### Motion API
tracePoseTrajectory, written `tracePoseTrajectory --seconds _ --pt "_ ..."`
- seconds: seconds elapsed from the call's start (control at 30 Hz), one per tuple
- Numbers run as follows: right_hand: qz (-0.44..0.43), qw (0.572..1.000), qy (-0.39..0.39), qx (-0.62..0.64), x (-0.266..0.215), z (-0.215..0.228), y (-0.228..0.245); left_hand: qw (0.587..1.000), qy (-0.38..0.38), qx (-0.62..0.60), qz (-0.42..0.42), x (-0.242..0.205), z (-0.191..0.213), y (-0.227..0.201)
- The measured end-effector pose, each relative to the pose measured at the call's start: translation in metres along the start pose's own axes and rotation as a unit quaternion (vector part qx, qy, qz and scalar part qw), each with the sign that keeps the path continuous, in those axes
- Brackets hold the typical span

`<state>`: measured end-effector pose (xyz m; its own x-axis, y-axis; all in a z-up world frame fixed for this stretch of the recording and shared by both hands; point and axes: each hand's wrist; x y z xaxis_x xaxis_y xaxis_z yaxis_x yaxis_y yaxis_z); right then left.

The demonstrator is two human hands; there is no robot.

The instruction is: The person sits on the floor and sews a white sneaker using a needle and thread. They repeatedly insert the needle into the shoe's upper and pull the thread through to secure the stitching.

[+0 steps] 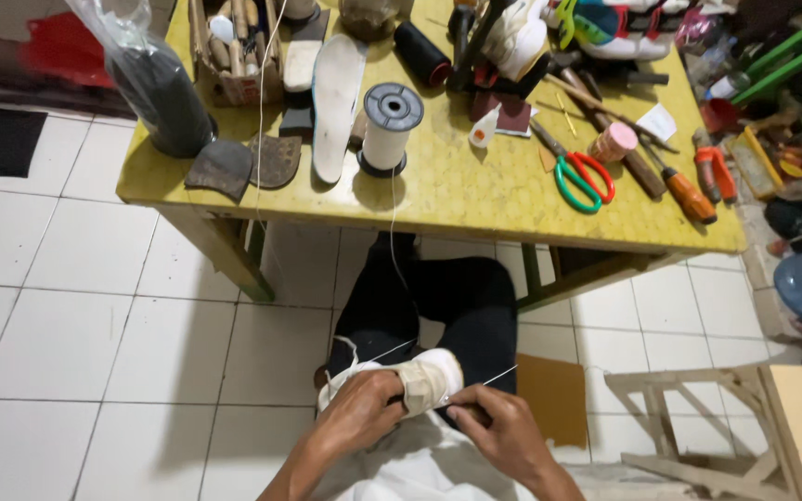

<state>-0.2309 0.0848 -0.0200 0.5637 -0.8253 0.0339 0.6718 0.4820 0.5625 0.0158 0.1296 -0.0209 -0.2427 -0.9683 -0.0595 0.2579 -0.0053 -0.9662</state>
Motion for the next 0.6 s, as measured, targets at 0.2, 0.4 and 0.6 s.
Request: tracePoseTrajectory --seconds 0.2,0.4,0.6 --pt "-0.026 0.999 -0.012 -0.023 -0.005 0.004 0.014 0.998 0.005 -0.048 -0.042 -0.004 0.000 0.006" --pt "-0.050 0.998 -0.020 -0.018 -0.002 0.006 0.014 0.991 0.102 -0.088 0.007 0.017 0.021 -0.018" --pt "-0.099 0.995 0.007 -0.007 0.016 0.000 -0.017 0.987 0.139 -0.042 0.070 0.064 0.009 0.036"
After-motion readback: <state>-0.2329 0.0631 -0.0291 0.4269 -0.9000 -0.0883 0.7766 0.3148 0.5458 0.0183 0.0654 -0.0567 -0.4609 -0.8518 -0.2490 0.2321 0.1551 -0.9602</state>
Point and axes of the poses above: each hand's wrist, its own x-axis towards the middle knuckle, its own z-axis out of the back of the hand, y = z × x, and after that the axes turned 12 degrees about -x, right-handed
